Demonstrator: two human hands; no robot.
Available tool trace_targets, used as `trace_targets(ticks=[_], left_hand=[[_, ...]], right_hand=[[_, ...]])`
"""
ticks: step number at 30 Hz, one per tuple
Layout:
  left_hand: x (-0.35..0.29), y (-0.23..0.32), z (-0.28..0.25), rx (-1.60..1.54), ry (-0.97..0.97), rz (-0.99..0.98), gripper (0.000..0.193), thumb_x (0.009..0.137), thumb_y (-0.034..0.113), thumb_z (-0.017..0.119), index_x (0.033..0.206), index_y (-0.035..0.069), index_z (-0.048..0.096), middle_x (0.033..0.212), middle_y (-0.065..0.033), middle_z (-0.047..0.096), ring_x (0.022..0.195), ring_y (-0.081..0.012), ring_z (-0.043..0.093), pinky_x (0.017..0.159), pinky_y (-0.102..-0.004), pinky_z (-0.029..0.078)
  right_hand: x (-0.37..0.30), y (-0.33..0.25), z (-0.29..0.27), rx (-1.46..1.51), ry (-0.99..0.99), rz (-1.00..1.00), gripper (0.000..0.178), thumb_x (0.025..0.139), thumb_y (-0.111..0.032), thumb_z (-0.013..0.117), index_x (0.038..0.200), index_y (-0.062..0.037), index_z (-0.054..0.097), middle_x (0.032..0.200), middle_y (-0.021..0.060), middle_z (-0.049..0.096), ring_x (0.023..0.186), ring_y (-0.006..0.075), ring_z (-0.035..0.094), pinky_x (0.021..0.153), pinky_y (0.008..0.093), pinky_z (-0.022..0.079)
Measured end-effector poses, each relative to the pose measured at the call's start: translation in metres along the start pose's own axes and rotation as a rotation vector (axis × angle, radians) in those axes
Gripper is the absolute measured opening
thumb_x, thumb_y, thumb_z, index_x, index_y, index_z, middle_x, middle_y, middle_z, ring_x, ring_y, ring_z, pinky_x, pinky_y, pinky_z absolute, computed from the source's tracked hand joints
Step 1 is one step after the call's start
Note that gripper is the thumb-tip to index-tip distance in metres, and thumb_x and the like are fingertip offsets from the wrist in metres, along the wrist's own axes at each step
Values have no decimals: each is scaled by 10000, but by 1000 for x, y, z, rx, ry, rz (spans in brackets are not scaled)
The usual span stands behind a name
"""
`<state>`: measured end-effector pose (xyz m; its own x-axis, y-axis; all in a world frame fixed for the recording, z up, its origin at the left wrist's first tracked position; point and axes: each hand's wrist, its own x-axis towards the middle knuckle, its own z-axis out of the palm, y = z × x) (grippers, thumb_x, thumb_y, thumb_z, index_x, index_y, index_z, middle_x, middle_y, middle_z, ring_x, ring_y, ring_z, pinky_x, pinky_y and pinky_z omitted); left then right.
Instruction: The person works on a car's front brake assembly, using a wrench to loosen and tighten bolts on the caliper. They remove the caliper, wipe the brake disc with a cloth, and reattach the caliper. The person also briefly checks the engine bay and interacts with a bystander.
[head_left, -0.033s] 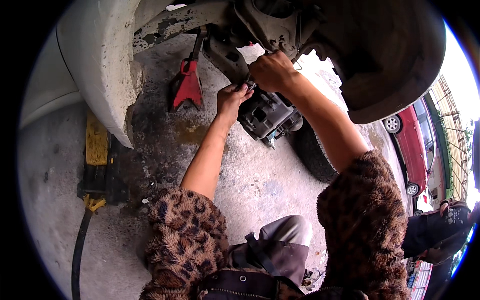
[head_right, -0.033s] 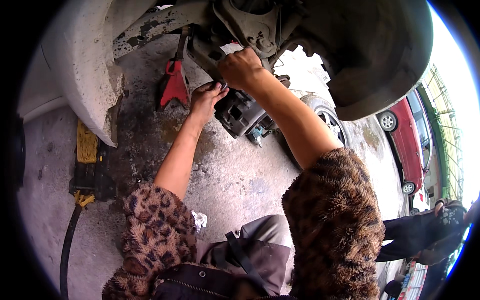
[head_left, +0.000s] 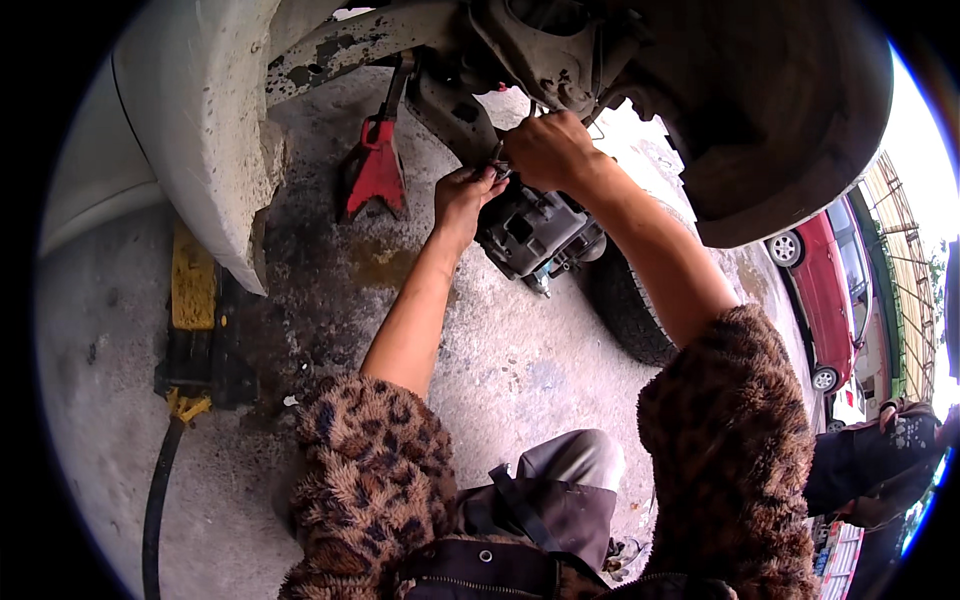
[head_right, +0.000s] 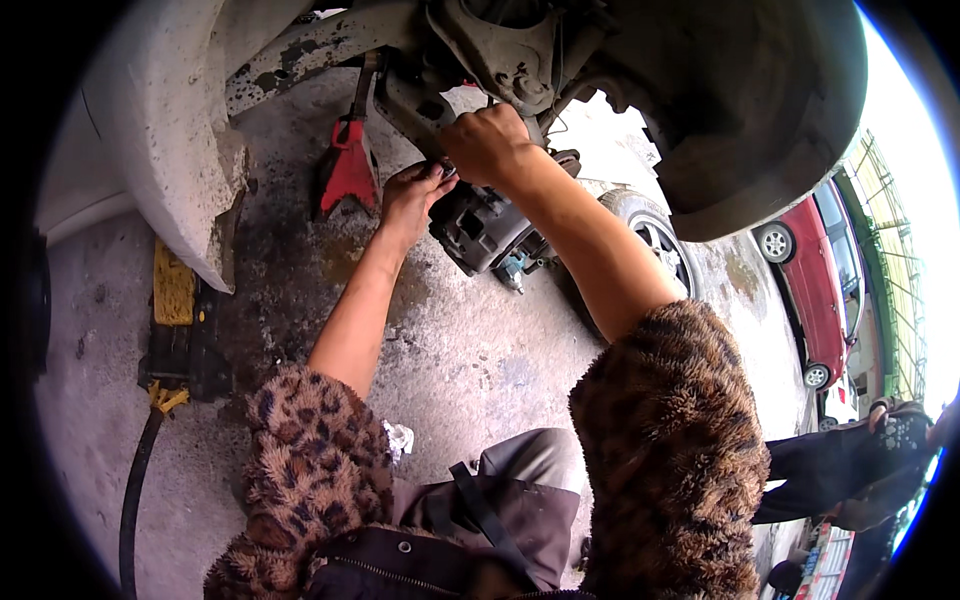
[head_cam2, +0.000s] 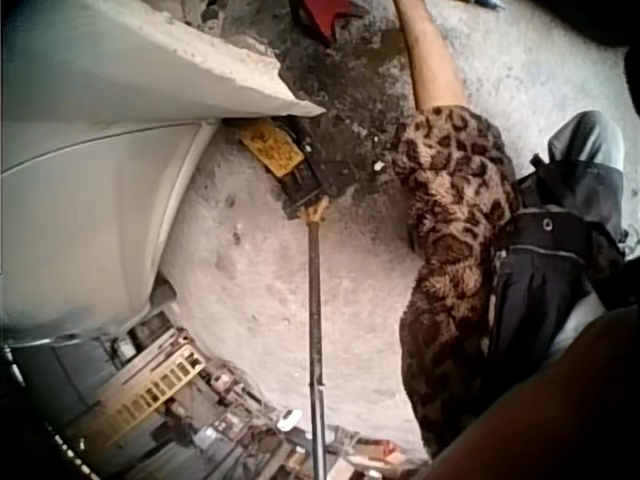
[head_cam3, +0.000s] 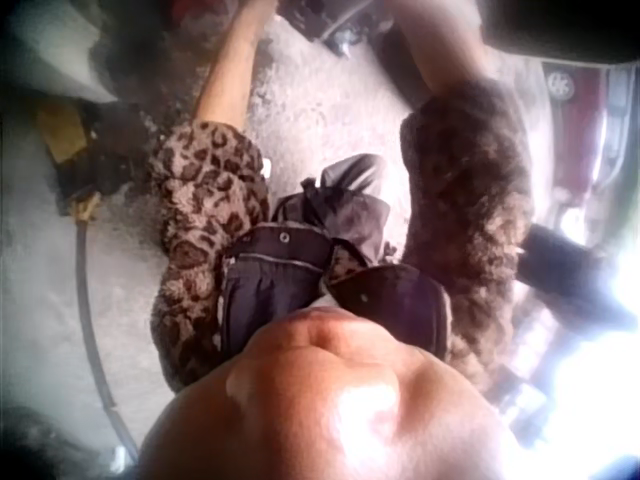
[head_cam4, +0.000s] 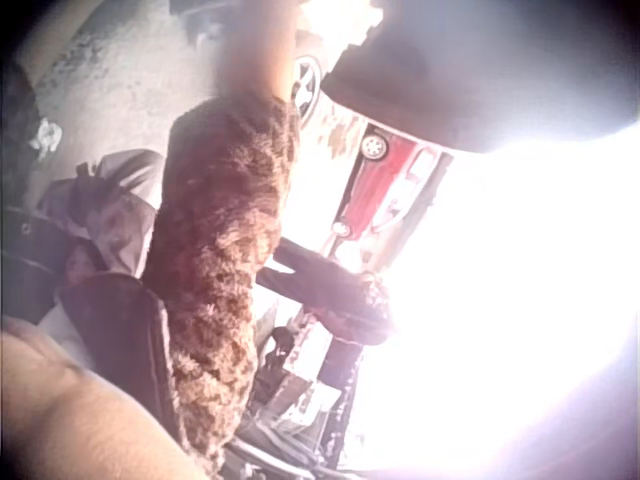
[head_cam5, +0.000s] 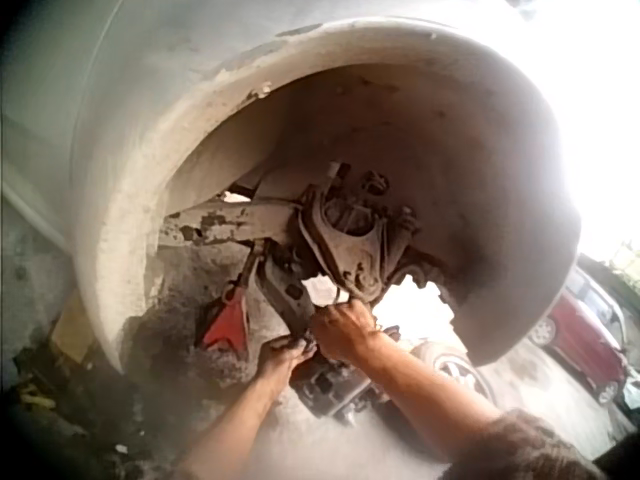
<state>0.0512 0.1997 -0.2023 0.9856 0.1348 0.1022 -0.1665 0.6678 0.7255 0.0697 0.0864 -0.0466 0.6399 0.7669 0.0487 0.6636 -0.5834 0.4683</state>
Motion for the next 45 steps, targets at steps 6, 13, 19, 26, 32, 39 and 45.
trace_targets(ticks=[6,13,19,26,32,39,45], left_hand=[[3,-10,-6,57,-17,49,204,951,6,544,1126,-34,639,1055,-91,661,935,-150,643,869,-266,544],[11,11,-8,-16,-26,-10,209,937,-14,548,1108,-6,668,1022,-53,672,905,-121,627,833,-251,525],[5,1,-9,68,-39,38,190,959,30,546,1114,-6,649,1047,-75,663,924,-155,646,857,-306,554],[4,15,-2,148,-12,65,169,944,38,576,1076,27,681,1020,-38,676,904,-112,619,800,-263,538],[3,15,2,130,-3,20,154,947,62,586,1058,63,693,1022,-15,678,920,-101,611,785,-248,520],[-7,16,11,218,-6,31,219,986,148,553,1120,-4,636,1069,-67,663,956,-163,642,882,-331,530],[-30,10,23,161,49,43,277,979,150,559,1185,-33,594,1116,-127,640,992,-223,646,925,-380,520]], right_hand=[[-43,-39,43,348,28,288,207,818,-151,531,856,-5,672,785,203,688,761,348,699,671,433,560],[-16,-45,47,369,61,351,212,812,-176,537,831,-19,677,760,200,685,726,347,697,636,434,558],[-22,-26,24,245,-50,155,294,885,-179,436,823,-35,684,776,199,687,772,338,695,652,426,550],[-17,-39,18,152,49,285,192,899,-162,511,892,-50,667,743,100,693,682,242,700,558,372,543],[-31,-53,14,206,101,434,156,864,-139,515,870,-21,617,803,183,695,717,300,700,617,394,553],[18,25,-25,164,-195,-85,268,791,-231,663,978,-46,714,981,157,710,930,319,688,774,394,558],[-15,-15,-34,52,-205,135,291,833,-286,604,1008,-93,733,1062,118,710,1015,261,677,828,367,541]])
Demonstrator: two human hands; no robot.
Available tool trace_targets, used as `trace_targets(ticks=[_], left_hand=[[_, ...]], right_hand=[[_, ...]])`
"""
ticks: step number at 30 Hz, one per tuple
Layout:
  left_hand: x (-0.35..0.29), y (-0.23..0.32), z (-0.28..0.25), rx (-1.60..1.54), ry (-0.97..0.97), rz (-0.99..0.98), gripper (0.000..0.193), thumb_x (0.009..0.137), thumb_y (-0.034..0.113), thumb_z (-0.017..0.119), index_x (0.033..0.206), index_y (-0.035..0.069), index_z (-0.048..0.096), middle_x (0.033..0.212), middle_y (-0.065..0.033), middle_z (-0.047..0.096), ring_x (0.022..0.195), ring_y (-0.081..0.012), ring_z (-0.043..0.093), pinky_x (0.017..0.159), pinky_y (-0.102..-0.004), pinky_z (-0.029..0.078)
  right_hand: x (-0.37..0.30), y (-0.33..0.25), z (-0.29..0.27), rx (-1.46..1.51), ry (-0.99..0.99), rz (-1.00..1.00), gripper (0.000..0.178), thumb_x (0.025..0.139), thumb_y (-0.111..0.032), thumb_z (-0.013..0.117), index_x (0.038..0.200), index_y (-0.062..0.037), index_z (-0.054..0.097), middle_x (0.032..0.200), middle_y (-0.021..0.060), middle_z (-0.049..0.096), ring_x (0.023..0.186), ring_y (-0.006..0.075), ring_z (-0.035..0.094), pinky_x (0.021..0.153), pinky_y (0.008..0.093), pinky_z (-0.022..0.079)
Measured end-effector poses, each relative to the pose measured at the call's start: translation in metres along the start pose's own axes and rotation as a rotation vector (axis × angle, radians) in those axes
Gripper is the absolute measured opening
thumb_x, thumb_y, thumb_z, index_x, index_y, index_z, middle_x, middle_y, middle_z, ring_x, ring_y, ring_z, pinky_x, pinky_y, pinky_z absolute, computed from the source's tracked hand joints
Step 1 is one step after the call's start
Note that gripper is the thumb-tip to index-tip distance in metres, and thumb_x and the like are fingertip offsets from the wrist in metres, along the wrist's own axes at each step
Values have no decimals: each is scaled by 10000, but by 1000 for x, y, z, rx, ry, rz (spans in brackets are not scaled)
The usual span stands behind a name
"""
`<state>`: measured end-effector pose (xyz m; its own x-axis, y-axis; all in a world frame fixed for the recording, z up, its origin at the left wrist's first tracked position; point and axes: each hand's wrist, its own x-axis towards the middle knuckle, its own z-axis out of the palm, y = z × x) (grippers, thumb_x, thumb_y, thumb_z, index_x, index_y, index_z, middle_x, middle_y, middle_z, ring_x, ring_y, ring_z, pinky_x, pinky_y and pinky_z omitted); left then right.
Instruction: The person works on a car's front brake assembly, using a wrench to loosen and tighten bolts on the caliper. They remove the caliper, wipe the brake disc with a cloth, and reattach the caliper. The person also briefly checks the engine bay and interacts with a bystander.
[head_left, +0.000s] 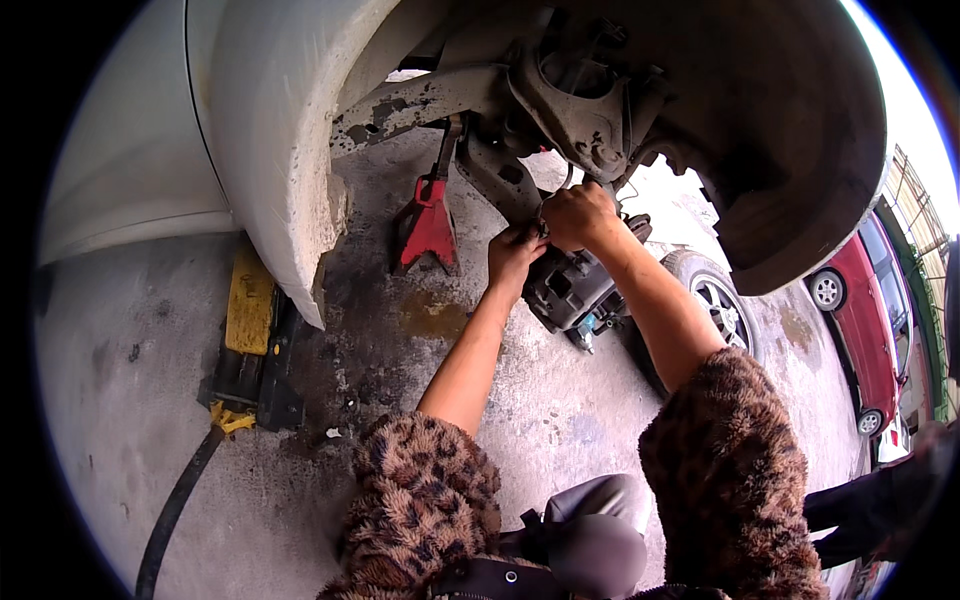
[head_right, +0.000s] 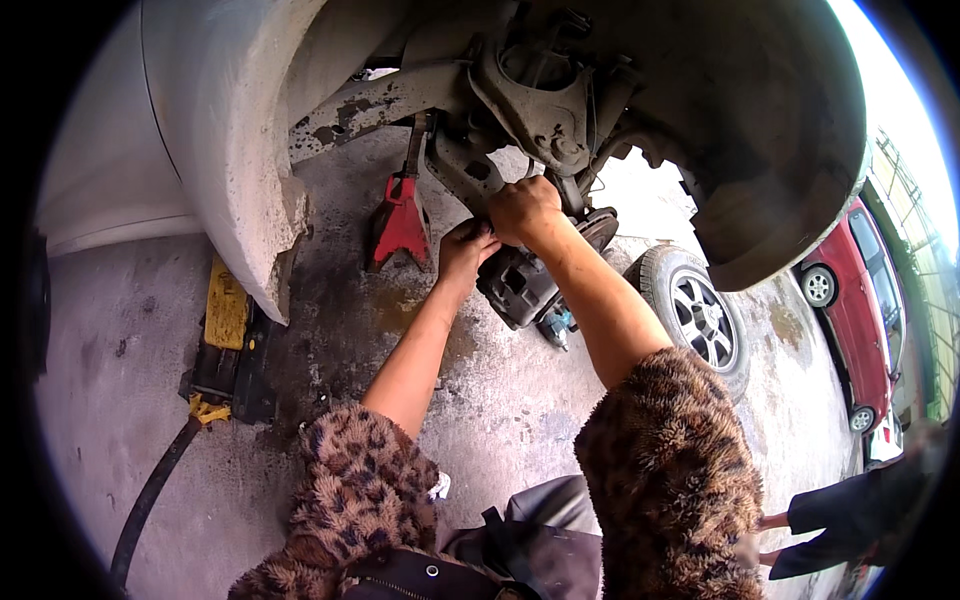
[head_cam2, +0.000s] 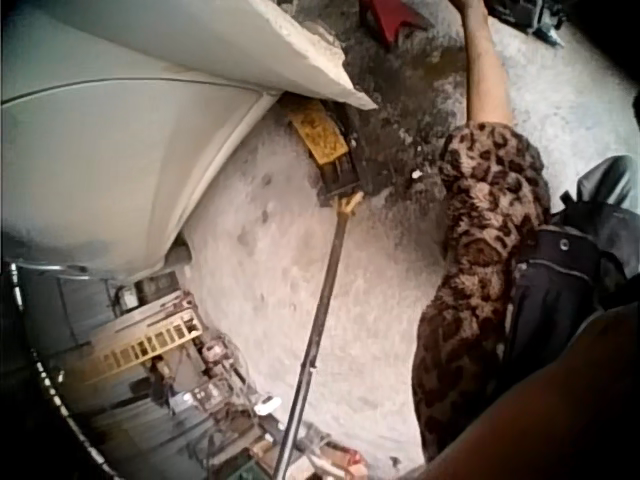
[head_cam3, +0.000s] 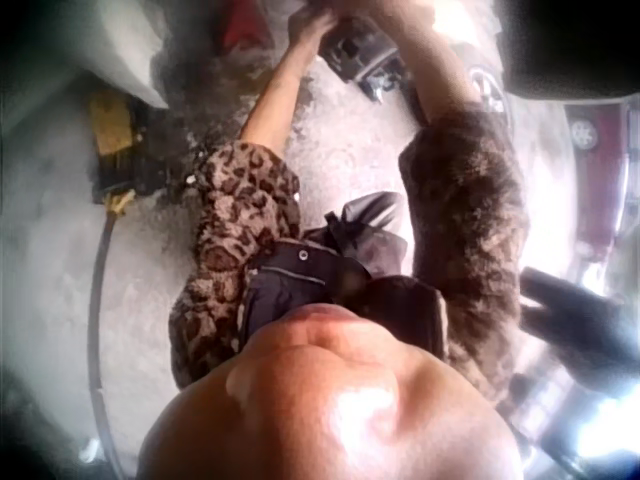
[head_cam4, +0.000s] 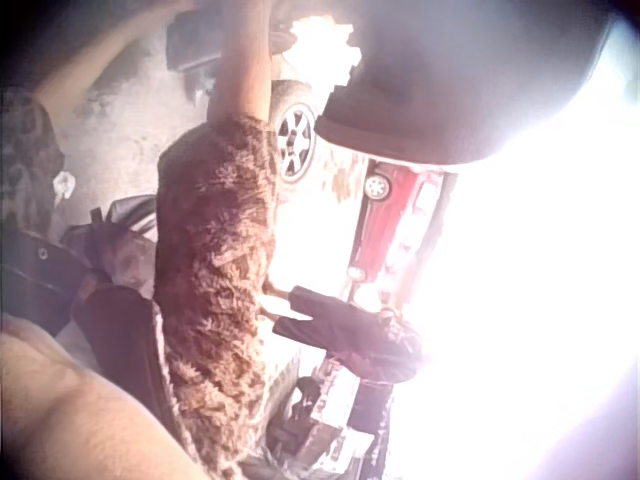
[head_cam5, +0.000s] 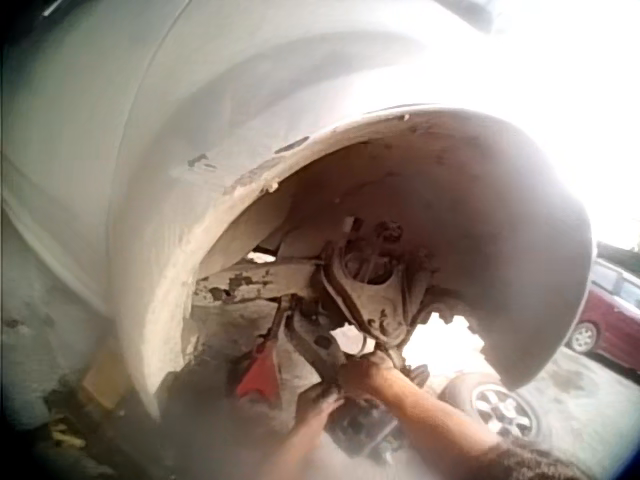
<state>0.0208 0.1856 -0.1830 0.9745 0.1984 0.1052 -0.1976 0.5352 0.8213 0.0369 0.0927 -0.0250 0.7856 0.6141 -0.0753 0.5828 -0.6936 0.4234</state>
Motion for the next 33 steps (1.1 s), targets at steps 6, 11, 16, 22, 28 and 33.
trace_targets(ticks=[6,11,16,22,28,33], left_hand=[[-13,-14,25,-12,66,64,254,970,129,564,1173,-18,609,1088,-105,643,972,-206,643,910,-375,523],[-17,-17,35,13,40,136,234,973,104,502,1146,-22,596,1059,-103,641,936,-192,644,862,-349,533],[-7,-31,43,101,-4,129,225,970,103,497,1118,-21,613,1041,-84,648,940,-153,628,847,-321,521],[36,-46,41,36,52,113,256,976,138,571,1171,-26,595,1114,-77,631,1025,-159,602,888,-333,514],[59,-64,78,25,-64,55,335,1010,208,512,1245,-30,529,1224,-115,575,1109,-240,591,1014,-391,469],[55,-63,52,127,-95,125,351,980,161,553,1274,-27,512,1270,-98,555,1166,-225,555,1043,-387,440]], right_hand=[[-32,0,19,85,125,131,230,813,-280,646,966,-141,747,972,52,730,953,220,695,788,328,537],[-48,1,42,190,374,156,178,731,-201,652,859,-115,741,872,99,726,873,260,707,739,369,553],[-42,9,78,248,575,258,164,695,-188,663,776,-58,722,797,118,714,775,280,708,659,379,555],[-12,44,71,290,391,180,152,718,-237,696,782,-105,738,793,96,718,764,267,712,661,374,559],[54,122,34,-22,-200,-146,278,789,-265,681,1027,-127,724,1012,15,719,963,204,684,733,403,548],[39,85,64,137,-51,27,261,911,-291,533,1088,-253,722,1076,-70,706,1010,133,655,658,357,500]])
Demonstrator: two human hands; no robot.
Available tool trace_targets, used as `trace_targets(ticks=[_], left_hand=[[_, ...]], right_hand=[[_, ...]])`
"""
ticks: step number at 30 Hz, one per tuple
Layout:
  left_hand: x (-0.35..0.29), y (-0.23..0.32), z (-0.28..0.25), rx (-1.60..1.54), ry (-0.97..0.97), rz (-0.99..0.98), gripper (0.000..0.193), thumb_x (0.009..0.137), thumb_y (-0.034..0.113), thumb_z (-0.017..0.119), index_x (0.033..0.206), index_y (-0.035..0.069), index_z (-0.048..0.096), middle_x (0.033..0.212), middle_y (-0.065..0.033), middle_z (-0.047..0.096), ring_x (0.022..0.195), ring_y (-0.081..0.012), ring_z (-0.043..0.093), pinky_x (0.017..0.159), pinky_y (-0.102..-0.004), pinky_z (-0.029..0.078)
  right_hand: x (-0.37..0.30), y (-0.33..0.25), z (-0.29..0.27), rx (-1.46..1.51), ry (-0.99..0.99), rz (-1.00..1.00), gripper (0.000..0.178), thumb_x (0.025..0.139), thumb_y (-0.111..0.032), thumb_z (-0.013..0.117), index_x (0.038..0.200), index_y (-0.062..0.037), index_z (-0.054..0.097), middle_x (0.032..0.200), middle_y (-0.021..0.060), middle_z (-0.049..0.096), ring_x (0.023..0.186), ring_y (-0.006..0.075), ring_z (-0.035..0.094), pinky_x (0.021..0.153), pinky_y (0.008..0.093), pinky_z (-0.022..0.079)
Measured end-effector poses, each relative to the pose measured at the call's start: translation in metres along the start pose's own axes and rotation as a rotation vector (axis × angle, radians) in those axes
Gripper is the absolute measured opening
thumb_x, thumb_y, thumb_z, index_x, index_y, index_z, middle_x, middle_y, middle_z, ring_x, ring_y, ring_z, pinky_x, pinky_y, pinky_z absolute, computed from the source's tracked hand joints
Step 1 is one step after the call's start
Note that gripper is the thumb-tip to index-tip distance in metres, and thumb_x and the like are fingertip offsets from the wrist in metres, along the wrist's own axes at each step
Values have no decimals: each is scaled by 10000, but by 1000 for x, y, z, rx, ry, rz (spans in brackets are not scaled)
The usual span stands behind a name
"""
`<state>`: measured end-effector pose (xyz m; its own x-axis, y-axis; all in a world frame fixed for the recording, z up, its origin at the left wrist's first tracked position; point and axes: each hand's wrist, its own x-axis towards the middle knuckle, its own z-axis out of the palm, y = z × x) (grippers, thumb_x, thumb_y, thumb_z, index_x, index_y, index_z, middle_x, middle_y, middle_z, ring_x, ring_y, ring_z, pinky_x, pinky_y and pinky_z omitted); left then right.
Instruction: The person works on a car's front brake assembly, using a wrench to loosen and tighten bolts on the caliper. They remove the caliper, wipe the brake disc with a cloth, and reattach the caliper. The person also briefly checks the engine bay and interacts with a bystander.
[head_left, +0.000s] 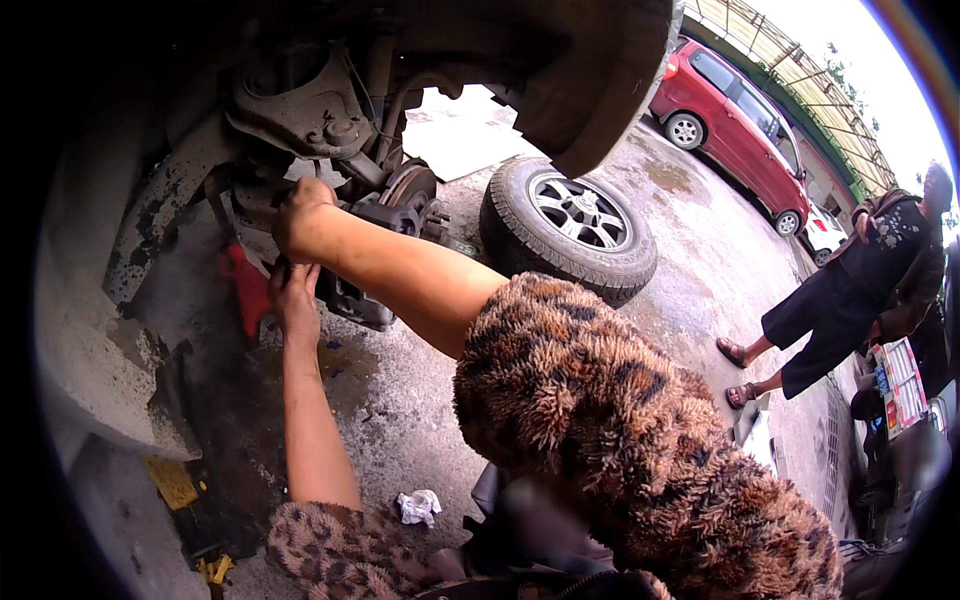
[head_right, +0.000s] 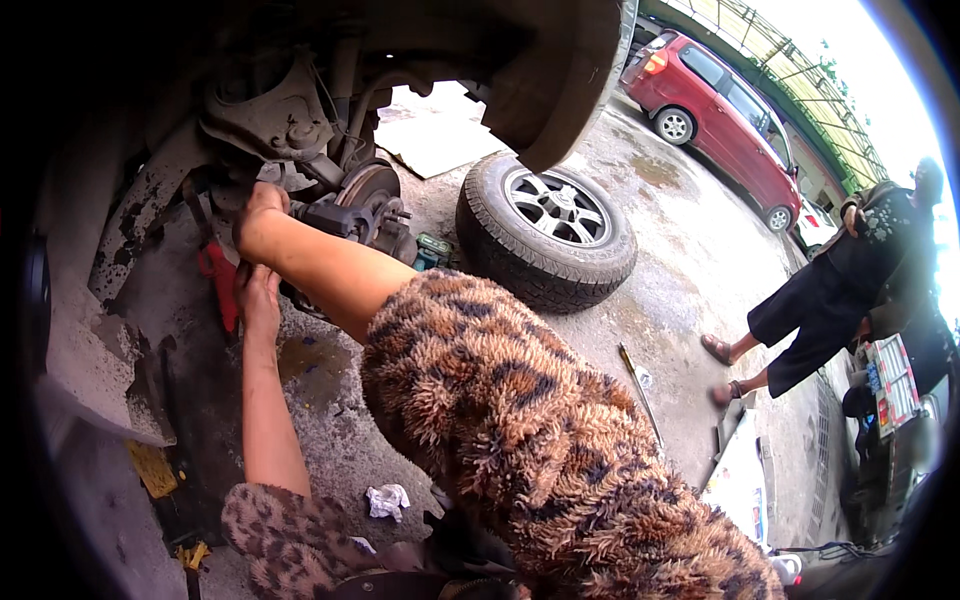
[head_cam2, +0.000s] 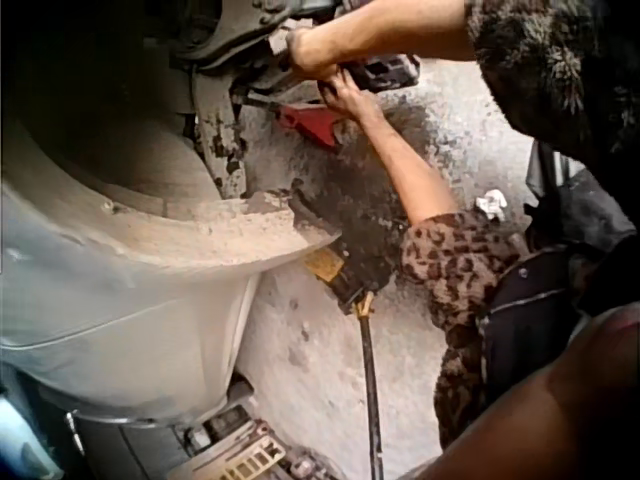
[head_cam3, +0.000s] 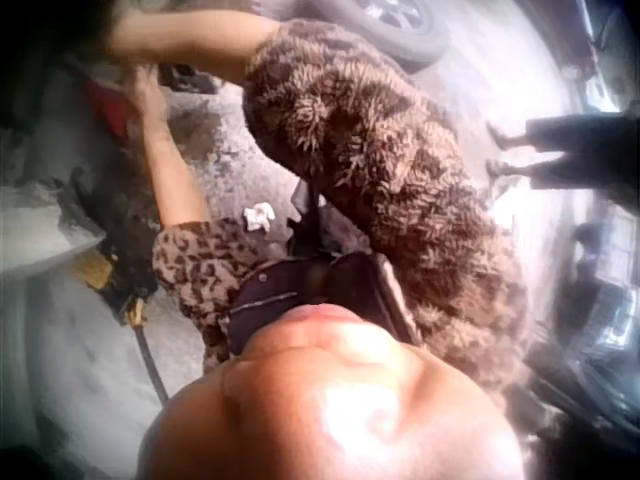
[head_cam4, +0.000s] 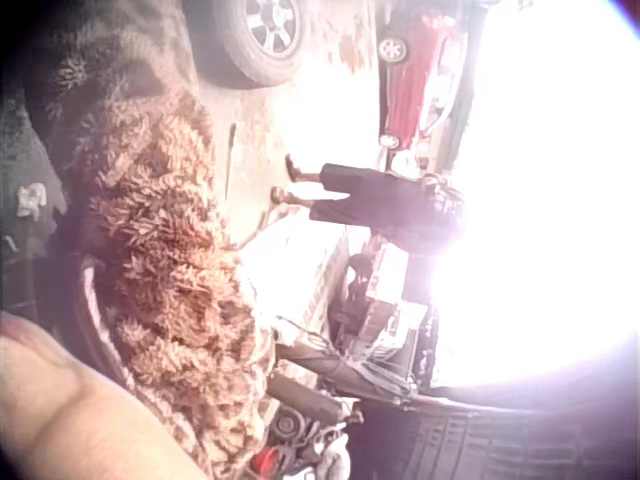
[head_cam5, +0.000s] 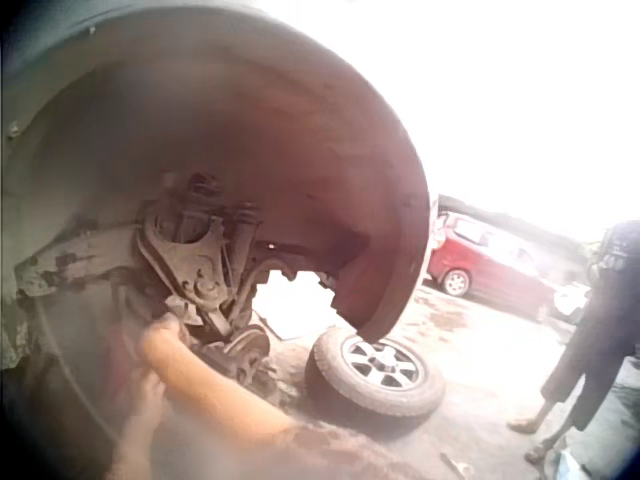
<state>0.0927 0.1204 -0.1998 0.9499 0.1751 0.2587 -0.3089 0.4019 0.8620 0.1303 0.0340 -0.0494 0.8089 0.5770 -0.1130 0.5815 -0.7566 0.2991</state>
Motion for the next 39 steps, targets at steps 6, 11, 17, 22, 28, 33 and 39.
trace_targets(ticks=[6,11,17,22,28,33,39], left_hand=[[-20,3,-4,-14,78,14,385,913,135,646,1257,-8,545,1254,-95,567,1137,-212,562,999,-380,470],[-39,16,11,98,122,10,378,938,177,639,1261,-1,554,1225,-103,587,1078,-222,598,964,-387,514],[-44,19,4,42,121,-13,362,938,152,633,1248,-16,552,1209,-119,592,1075,-226,601,959,-390,519],[-65,-9,-21,-4,92,101,217,945,135,610,1101,-16,598,1021,-76,633,899,-177,598,815,-364,498],[-64,-37,-44,-157,-21,62,291,910,122,657,1167,4,587,1100,-102,631,1036,-217,624,925,-331,522],[-59,-40,-36,-158,-57,39,288,926,155,648,1159,1,578,1104,-105,630,1051,-226,621,944,-343,511],[-45,-51,-53,-140,-50,61,281,928,141,637,1166,1,580,1099,-109,638,1050,-231,626,934,-362,517]], right_hand=[[-42,-30,10,-22,284,144,265,876,-308,563,1060,-237,738,1096,-53,707,1064,116,644,785,294,492],[-52,-41,20,-48,403,192,221,844,-254,566,948,-245,761,969,-30,735,940,139,692,711,285,509],[-45,-51,31,-58,440,198,242,854,-251,543,951,-231,763,970,-13,737,966,156,688,755,300,511],[-53,-76,45,35,394,231,288,796,-329,614,980,-141,731,999,54,718,990,207,659,799,357,510],[-71,-91,65,-103,441,200,219,814,-270,638,980,-195,760,1007,7,733,986,177,685,783,314,504],[-53,-75,86,-152,478,153,249,863,-276,591,1023,-165,747,1064,11,722,1041,165,663,821,304,487],[-56,-80,79,-130,469,173,244,869,-265,592,1032,-167,746,1069,15,721,1045,165,662,814,312,490]])
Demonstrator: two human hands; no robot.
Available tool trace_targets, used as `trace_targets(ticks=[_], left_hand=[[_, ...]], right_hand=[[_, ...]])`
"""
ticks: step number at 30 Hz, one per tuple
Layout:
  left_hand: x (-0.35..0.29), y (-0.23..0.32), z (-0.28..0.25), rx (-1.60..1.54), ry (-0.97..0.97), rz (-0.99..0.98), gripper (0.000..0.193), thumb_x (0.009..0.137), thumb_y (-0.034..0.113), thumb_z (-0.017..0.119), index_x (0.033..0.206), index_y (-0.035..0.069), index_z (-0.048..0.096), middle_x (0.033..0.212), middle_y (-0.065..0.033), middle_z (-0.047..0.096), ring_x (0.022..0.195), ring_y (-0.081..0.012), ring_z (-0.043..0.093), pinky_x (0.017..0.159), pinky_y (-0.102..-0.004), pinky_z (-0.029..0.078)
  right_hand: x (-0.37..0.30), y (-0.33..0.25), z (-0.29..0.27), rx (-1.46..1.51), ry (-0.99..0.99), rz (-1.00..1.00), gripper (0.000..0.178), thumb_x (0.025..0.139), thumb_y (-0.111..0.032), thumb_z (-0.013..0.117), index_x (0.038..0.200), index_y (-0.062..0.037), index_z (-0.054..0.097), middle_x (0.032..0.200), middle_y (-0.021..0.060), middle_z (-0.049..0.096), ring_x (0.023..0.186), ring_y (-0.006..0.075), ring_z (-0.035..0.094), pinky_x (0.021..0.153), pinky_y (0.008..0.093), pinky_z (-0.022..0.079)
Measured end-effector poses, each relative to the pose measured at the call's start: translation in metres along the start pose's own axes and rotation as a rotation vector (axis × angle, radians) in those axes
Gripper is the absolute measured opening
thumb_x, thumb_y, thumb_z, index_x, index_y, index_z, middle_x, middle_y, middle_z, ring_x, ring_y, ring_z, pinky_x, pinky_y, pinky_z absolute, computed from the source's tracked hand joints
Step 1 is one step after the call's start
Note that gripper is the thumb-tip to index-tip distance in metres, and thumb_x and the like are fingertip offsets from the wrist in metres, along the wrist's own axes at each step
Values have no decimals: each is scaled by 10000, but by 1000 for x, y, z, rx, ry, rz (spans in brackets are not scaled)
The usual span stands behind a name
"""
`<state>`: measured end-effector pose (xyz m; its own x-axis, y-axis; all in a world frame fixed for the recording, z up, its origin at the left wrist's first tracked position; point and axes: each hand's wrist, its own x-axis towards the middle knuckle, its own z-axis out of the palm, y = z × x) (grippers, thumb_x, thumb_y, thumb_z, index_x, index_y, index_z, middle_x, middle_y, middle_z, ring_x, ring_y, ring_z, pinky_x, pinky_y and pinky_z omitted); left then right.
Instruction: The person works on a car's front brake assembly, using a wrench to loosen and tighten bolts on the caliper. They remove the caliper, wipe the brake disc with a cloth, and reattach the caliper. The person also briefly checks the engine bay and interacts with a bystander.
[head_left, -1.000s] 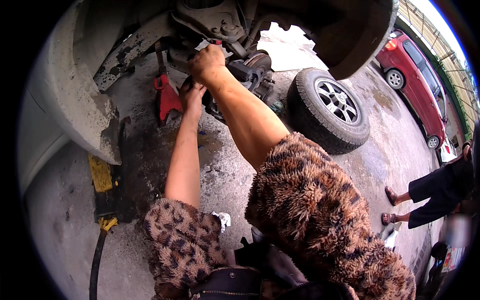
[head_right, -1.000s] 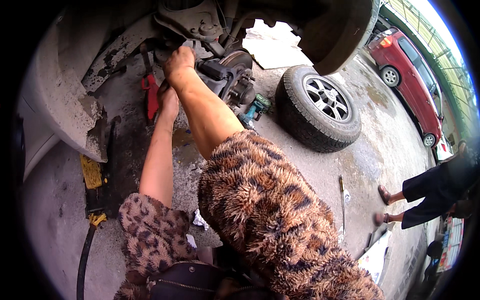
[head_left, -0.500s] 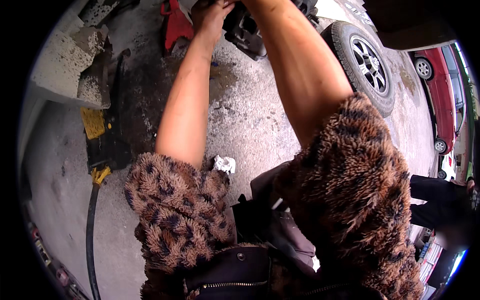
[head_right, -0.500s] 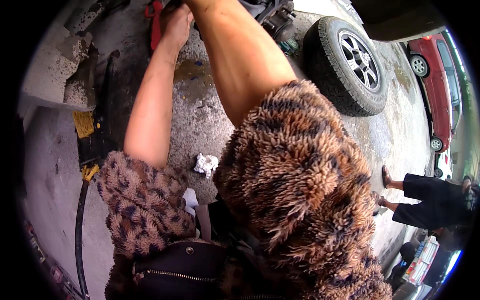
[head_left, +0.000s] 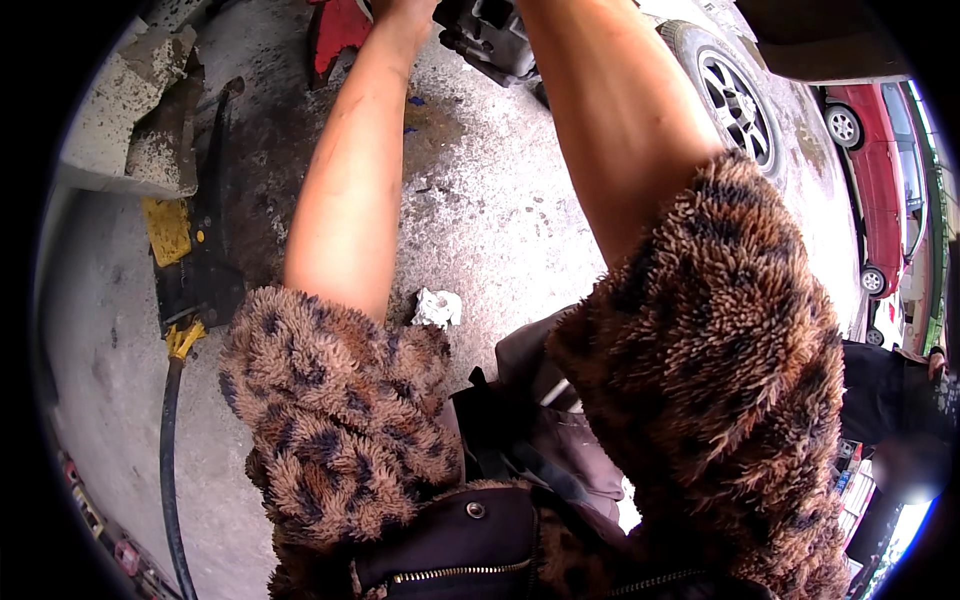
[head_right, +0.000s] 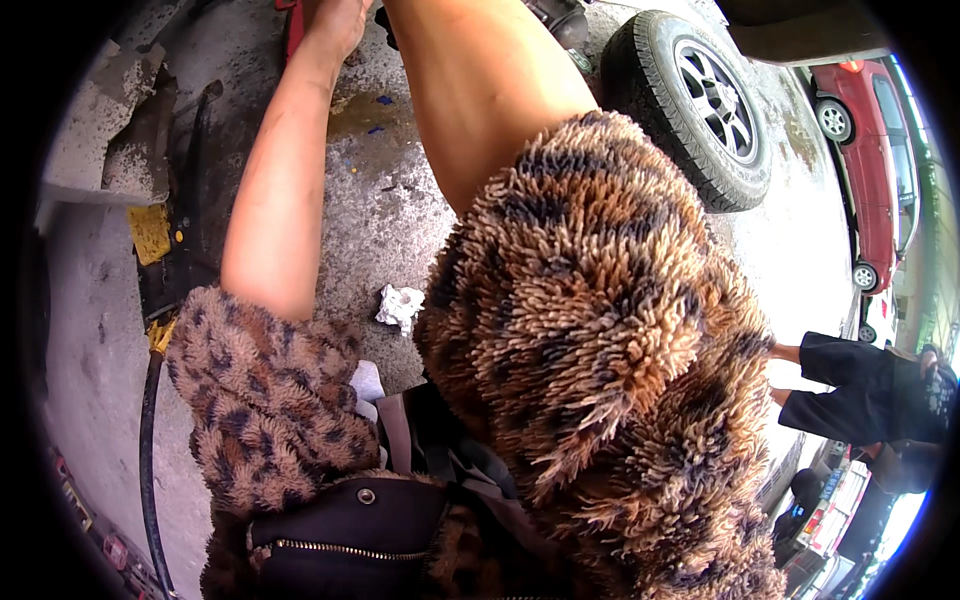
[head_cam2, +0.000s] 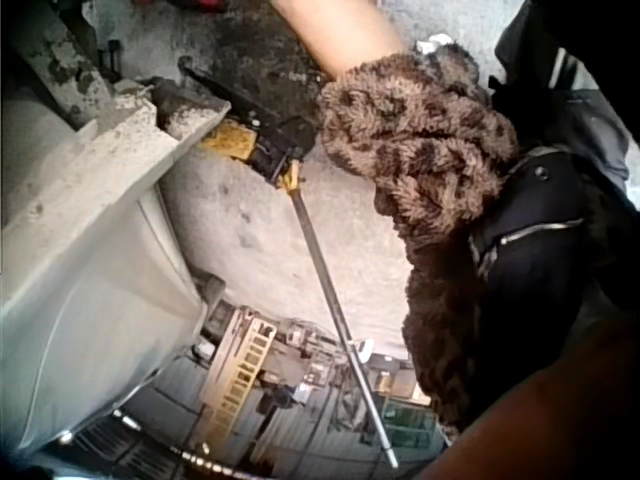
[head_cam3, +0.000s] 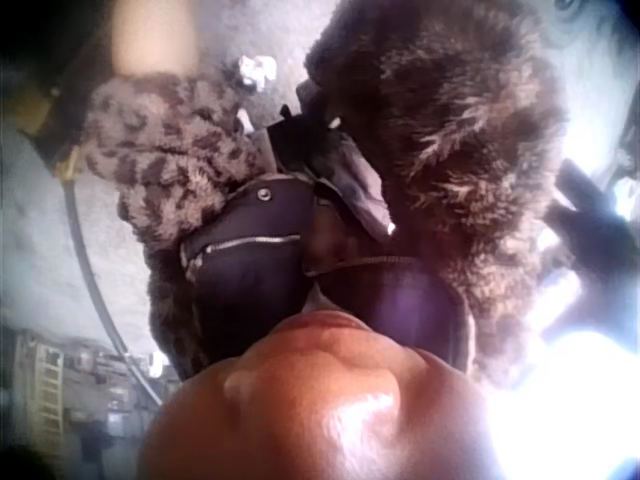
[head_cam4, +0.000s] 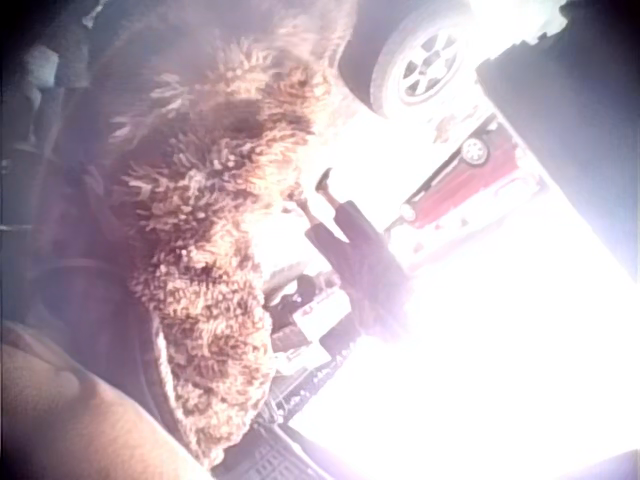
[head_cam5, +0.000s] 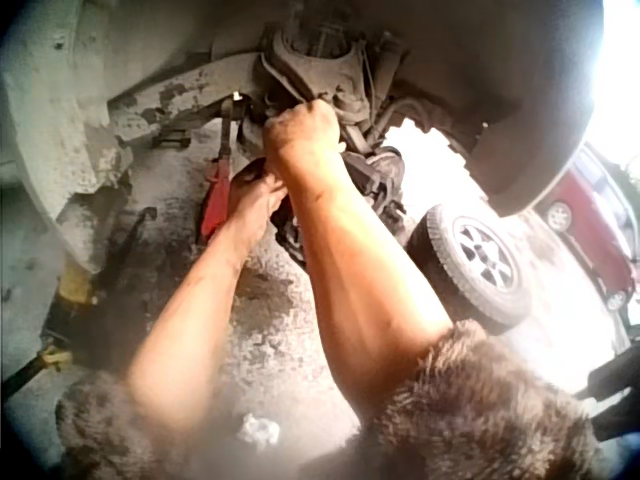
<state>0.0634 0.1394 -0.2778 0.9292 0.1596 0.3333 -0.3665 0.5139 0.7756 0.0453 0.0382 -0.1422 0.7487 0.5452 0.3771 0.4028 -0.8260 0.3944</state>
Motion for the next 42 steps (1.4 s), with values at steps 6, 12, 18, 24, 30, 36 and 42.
trace_targets(ticks=[6,12,18,24,30,36,42], left_hand=[[-7,0,8,-65,-22,6,308,910,117,652,1176,-11,567,1103,-134,638,1042,-257,636,958,-369,519],[-8,7,7,-45,-53,5,261,921,92,622,1150,-19,562,1117,-141,631,1073,-258,622,982,-376,503],[-6,13,7,-15,-29,3,217,921,87,607,1114,-8,578,1072,-135,642,1057,-257,627,988,-385,494],[-8,5,5,6,-36,11,197,915,93,617,1086,-2,592,1058,-134,649,1036,-251,637,969,-383,501],[10,16,-10,87,-73,-39,446,927,218,633,1292,-17,530,1259,-167,603,1198,-298,561,1084,-424,389],[14,89,41,6,97,-257,335,975,105,513,1279,-31,475,1169,-145,598,1085,-255,608,943,-376,522],[31,144,41,104,131,-370,292,1034,231,434,1225,17,488,1076,-159,631,927,-265,669,812,-370,561]], right_hand=[[-13,0,-14,-26,-31,-20,268,839,-307,635,1042,-170,744,1082,20,717,1054,170,660,812,316,490],[-9,0,-4,-17,99,-6,249,846,-265,597,1019,-168,748,1057,27,723,1026,178,673,808,319,492],[-10,-2,-14,-17,73,-12,252,853,-252,583,1028,-167,745,1072,36,719,1036,184,669,820,325,491],[-13,-4,-3,-25,119,-4,252,855,-243,588,1038,-163,742,1078,37,717,1047,181,663,820,331,492],[1,-4,-17,27,156,19,217,840,-269,595,932,-161,761,983,38,734,936,197,698,741,329,509],[38,40,-50,167,-83,-170,200,825,-232,577,851,-120,740,878,88,727,869,237,709,729,374,550],[62,72,-100,139,-269,-321,222,775,-261,700,907,-86,729,919,98,722,909,277,693,749,375,556]])
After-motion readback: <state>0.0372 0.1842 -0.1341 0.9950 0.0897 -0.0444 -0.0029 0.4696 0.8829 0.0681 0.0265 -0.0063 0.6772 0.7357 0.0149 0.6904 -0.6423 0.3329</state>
